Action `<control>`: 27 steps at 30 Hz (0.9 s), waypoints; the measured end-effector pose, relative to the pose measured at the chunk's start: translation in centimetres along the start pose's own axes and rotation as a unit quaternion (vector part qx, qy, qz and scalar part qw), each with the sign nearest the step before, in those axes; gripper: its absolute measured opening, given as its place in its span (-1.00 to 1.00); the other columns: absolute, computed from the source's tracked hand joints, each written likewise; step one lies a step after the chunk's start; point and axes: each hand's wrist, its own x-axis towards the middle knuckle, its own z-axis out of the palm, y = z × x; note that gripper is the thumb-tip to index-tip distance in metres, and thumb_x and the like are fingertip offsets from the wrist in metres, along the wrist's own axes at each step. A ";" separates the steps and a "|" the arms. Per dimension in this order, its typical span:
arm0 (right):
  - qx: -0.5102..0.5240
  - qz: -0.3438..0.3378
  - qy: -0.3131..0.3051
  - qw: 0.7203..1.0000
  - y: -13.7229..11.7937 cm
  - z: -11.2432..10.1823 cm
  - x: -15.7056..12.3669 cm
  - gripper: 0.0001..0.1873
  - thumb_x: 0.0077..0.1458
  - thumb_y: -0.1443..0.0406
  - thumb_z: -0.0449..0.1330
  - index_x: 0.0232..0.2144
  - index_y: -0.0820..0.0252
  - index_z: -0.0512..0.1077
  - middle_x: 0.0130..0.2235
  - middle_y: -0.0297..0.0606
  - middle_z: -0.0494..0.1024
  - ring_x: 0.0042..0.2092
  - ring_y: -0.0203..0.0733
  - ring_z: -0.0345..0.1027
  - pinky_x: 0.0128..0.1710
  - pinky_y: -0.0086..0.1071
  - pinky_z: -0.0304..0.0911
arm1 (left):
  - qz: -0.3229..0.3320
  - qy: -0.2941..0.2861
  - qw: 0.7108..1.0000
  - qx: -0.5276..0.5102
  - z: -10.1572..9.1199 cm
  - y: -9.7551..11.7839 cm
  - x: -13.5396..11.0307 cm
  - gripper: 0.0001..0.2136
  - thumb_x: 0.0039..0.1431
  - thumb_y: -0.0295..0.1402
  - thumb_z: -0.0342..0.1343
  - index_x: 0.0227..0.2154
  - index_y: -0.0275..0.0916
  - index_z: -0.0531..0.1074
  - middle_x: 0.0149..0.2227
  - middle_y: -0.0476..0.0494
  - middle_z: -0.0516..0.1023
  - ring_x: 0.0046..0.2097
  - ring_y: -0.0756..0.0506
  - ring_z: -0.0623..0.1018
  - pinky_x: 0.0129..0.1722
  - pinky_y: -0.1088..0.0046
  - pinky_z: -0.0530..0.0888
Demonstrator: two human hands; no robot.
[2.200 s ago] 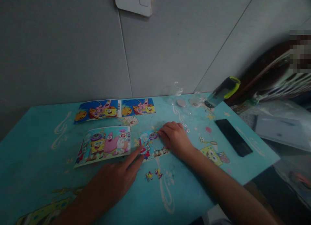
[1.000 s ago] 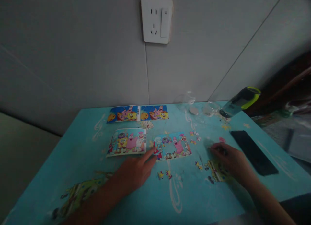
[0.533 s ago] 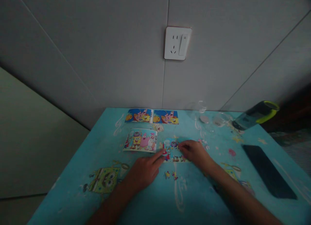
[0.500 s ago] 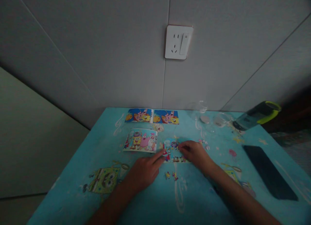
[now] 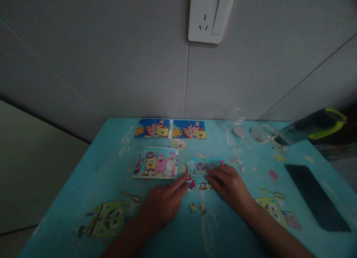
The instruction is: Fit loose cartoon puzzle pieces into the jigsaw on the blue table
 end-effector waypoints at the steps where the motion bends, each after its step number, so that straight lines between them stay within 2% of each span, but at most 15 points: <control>1: -0.017 0.000 -0.006 1.000 -0.1 0.1 0.1 -0.85 0.27 0.25 0.23 -0.15 0.08 0.58 -0.21 -0.16 0.61 -0.18 -0.08 0.46 -0.10 -0.17 0.34 | 0.004 0.001 1.000 -0.001 0.0 0.0 0.0 -0.51 0.26 -0.50 -0.04 0.25 -0.17 0.30 0.39 -0.19 0.20 -0.13 -0.10 0.65 -0.14 0.28 0.63; 7: -0.062 0.019 -0.035 0.997 -0.5 0.0 0.5 -0.83 0.31 0.25 0.19 -0.13 0.04 0.59 -0.19 -0.19 0.61 -0.15 -0.07 0.45 -0.09 -0.16 0.29 | 0.013 0.006 1.000 -0.006 -0.3 0.0 -0.1 -0.52 0.28 -0.51 -0.07 0.25 -0.21 0.29 0.39 -0.24 0.18 -0.10 -0.14 0.65 -0.13 0.21 0.65; 15: -0.072 0.014 -0.034 0.997 -0.5 -0.5 0.4 -0.81 0.32 0.26 0.17 -0.15 0.05 0.60 -0.21 -0.19 0.62 -0.18 -0.08 0.45 -0.14 -0.17 0.26 | 0.019 0.012 1.000 0.000 -0.1 0.0 -0.2 -0.55 0.29 -0.50 -0.08 0.22 -0.23 0.33 0.37 -0.24 0.21 -0.19 -0.12 0.67 -0.21 0.23 0.67; 20: -0.091 0.010 -0.042 0.995 -1.2 -0.8 0.0 -0.81 0.32 0.28 0.17 -0.15 0.06 0.60 -0.19 -0.18 0.62 -0.16 -0.07 0.43 -0.14 -0.16 0.20 | 0.017 0.012 1.000 0.001 -0.4 0.0 -0.1 -0.55 0.29 -0.51 -0.09 0.22 -0.21 0.33 0.37 -0.21 0.23 -0.14 -0.11 0.66 -0.19 0.28 0.66; 27: -0.105 0.024 -0.054 0.993 -1.6 -0.7 -0.1 -0.81 0.33 0.27 0.15 -0.12 0.06 0.58 -0.17 -0.22 0.62 -0.15 -0.07 0.43 -0.13 -0.14 0.19 | 0.019 0.016 1.000 -0.008 -0.1 0.0 -0.3 -0.55 0.31 -0.51 -0.10 0.24 -0.23 0.30 0.38 -0.22 0.21 -0.11 -0.13 0.65 -0.22 0.24 0.66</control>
